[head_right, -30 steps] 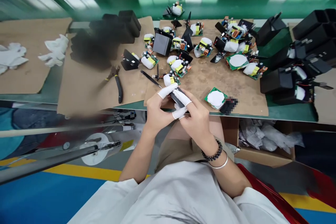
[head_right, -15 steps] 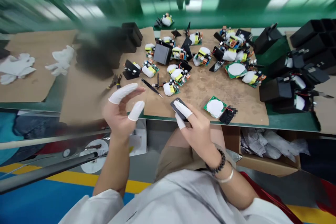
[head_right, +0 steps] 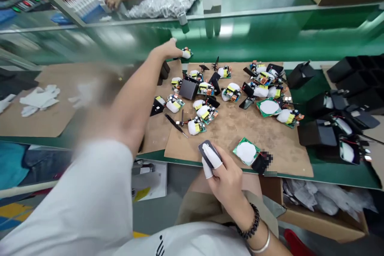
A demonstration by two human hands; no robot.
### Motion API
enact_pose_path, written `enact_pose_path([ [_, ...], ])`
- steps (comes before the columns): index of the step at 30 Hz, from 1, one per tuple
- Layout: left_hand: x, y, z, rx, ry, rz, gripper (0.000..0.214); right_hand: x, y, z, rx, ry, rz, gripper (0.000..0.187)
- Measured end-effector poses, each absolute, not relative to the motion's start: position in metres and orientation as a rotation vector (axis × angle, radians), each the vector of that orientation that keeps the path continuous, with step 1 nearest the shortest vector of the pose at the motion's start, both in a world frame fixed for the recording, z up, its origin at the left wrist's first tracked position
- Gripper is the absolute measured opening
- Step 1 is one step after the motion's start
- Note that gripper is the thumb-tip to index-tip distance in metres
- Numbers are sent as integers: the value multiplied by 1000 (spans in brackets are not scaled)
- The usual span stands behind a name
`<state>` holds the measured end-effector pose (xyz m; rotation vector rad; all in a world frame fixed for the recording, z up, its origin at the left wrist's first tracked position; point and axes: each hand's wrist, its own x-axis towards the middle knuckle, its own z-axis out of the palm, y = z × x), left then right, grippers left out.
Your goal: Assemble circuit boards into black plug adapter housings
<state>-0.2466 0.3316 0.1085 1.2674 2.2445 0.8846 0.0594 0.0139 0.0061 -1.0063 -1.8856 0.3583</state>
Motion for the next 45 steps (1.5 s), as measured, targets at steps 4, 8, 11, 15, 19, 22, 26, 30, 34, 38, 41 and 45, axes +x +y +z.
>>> enact_pose_path([
  [4,-269,369,85,1103,2216,868,51,65,17,1,-1003,-1860,378,55],
  [8,-288,371,92,1070,2307,845,46,64,19,4,-984,-1833,401,59],
  [11,-275,362,107,1193,2361,876,31,63,19,3,-982,-1826,434,58],
  [15,-214,335,132,1501,2228,887,36,62,19,1,-985,-1779,463,51],
  [19,-151,261,153,1752,1911,684,57,64,19,2,-971,-1753,503,46],
  [22,-133,178,145,1982,1683,623,61,65,19,1,-961,-1759,528,45],
  [26,-130,65,87,1833,1195,941,58,66,18,-6,-939,-1803,537,48],
  [30,-122,5,23,1511,1106,1137,56,67,15,-13,-908,-1901,503,53],
  [34,-111,-2,1,1328,1075,1258,58,70,13,-8,-876,-1902,497,63],
  [38,-113,0,1,1309,1034,1269,50,71,19,7,-836,-1940,317,44],
  [41,-118,-3,-2,1274,1056,1489,45,74,24,20,-832,-2027,256,34],
  [45,-119,-6,-10,1096,1187,1869,35,77,24,22,-912,-2012,160,43],
])
